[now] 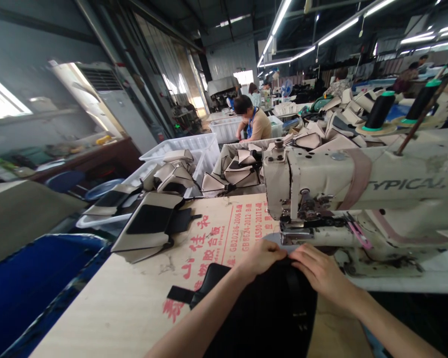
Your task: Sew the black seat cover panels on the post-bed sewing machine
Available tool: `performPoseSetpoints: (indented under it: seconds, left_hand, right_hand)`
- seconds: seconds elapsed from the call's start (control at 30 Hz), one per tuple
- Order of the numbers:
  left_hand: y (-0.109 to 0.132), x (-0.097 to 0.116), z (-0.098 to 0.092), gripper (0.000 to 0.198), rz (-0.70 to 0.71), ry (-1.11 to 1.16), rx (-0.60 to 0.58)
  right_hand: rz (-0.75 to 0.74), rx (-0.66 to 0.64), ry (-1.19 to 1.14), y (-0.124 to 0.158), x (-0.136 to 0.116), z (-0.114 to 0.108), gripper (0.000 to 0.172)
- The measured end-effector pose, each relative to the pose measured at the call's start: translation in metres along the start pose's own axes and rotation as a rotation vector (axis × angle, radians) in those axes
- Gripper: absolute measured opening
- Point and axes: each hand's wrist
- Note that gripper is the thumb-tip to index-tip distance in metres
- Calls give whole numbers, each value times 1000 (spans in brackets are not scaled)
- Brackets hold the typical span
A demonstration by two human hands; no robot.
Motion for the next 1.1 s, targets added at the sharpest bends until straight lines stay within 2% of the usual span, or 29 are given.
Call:
performPoseSetpoints:
  seconds: [0.1,0.2,0.3,0.4,0.53,0.6,0.7,0.9,1.1]
  left_hand:
    - [13,2,-2,23,61,14,78]
    - [35,0,-2,24,269,-68,178]
    - [49,-4,0,29,471,-313,262]
    - [48,-7,2,32,511,-554,326]
    - [39,-1,-2,26,502,-777,389]
    - [36,3,-7,25,504,-819,376]
    - [30,7,-14,24,522,-783,297]
    - [19,5,-24,25,523,-525,157]
    - [17,3,-22,29,518,-451,133]
  right_hand:
    - [19,89,27,0,0,3,16]
    - [45,138,2,0,-3,2,16]
    - [62,144,-28,-2,-5,0,17]
    - [89,138,-47,-5,-3,-3,16]
    - [108,94,-95,-12,1,-12,16]
    - [116,51,-151,-15,4,-16,17]
    - [111,0,-245,-20,8,-19,20]
    - [169,70,-212,-19,13,-6,23]
    - [185,72,-197,-19,10,-6,23]
Point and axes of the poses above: each hand's wrist, its own y-axis away from the middle knuckle, its own z-axis out of the palm, x = y × z, and after that the axes turned 13 degrees about -z, right-handed
